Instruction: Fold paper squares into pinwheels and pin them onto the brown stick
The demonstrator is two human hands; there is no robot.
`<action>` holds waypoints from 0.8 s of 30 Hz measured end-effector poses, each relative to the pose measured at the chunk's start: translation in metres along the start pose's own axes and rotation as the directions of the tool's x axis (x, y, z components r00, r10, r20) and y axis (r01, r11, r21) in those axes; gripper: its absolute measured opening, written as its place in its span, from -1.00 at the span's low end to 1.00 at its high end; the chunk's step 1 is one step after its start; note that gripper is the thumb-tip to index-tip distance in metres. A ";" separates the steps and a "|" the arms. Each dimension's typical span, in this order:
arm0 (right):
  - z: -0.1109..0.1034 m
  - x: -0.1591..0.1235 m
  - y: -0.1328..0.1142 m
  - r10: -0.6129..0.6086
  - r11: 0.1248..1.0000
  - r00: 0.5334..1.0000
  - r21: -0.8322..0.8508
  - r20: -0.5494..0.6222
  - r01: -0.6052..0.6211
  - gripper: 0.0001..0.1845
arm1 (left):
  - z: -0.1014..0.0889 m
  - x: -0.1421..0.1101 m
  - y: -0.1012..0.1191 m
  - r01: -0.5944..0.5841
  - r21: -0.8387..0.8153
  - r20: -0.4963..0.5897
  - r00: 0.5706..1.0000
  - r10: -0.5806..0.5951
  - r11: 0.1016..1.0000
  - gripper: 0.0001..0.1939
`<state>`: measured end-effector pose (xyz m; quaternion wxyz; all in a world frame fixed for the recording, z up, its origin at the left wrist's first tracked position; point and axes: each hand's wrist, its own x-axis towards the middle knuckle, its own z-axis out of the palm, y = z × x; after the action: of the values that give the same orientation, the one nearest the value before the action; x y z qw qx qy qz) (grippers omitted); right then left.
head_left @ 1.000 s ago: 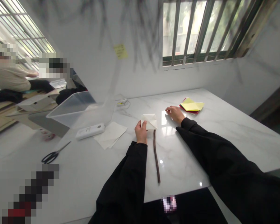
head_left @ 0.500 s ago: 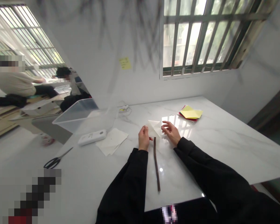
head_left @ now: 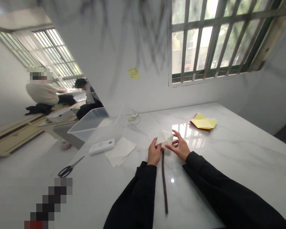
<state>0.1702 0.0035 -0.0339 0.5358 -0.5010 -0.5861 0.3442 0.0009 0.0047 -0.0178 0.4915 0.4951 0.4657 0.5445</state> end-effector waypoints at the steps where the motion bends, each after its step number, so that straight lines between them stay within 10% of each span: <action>1: 0.001 0.000 0.000 -0.022 0.999 1.000 -0.032 -0.012 0.021 -0.01 | 0.000 0.002 -0.002 0.020 -0.014 -0.001 1.000 -0.020 1.000 -0.57; 5: 0.001 0.003 0.004 -0.046 0.997 0.990 -0.072 -0.133 0.037 -0.50 | -0.004 0.006 -0.006 0.089 -0.077 -0.049 0.994 -0.093 0.993 -0.47; 12: 0.004 0.003 0.005 -0.061 0.996 0.984 -0.073 -0.166 0.050 -0.80 | -0.008 0.005 0.005 0.109 -0.128 -0.102 0.987 -0.122 0.986 -0.46; 17: 0.008 0.007 0.011 -0.156 0.986 0.983 -0.075 -0.096 0.149 -0.54 | -0.011 0.006 0.006 0.100 -0.055 -0.047 0.994 -0.103 0.993 -0.67; 24: 0.009 0.010 0.008 -0.145 0.988 0.984 0.040 -0.102 0.149 -0.33 | -0.020 0.003 0.010 0.011 0.089 -0.142 0.990 0.002 0.996 -0.38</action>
<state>0.1643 0.0163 -0.0398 0.5998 -0.4597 -0.5859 0.2926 -0.0196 0.0066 -0.0087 0.4358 0.4754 0.5245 0.5559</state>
